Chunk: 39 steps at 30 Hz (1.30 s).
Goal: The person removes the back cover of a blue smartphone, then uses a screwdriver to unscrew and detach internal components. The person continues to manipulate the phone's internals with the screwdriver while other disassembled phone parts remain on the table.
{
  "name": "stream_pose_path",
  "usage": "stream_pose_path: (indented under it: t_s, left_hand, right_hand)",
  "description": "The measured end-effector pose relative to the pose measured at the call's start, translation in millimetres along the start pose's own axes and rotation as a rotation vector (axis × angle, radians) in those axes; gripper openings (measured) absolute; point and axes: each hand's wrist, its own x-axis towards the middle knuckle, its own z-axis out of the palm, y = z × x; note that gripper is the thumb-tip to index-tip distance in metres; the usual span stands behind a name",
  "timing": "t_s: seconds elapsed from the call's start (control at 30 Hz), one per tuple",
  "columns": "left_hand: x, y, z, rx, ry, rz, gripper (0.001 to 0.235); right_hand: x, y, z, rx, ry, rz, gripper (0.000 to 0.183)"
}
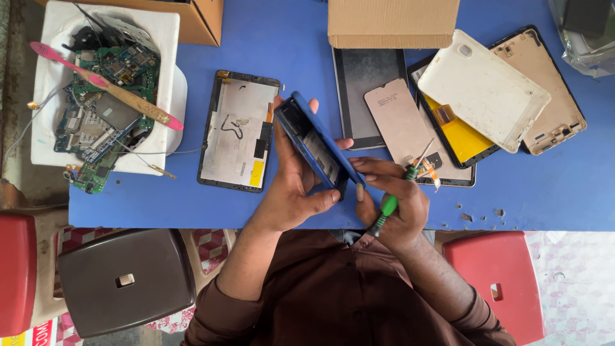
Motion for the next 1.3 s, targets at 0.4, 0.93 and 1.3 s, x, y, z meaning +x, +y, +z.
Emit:
stream_pose_path:
  t_s: [0.4,0.93,1.3]
  left_hand:
    - [-5,0,-10,-0.306,0.058,-0.166,0.084]
    - [5,27,-18,-0.243,0.212,-0.252,0.064]
    - [8,24,-16,-0.296,0.235,-0.265,0.051]
  right_hand:
    - [-15,15,0,0.124,0.377,0.358,0.021]
    - [2,25,-24,0.302,0.395,0.577,0.018]
    - [10,16,-19,-0.118,0.273,0.284,0.013]
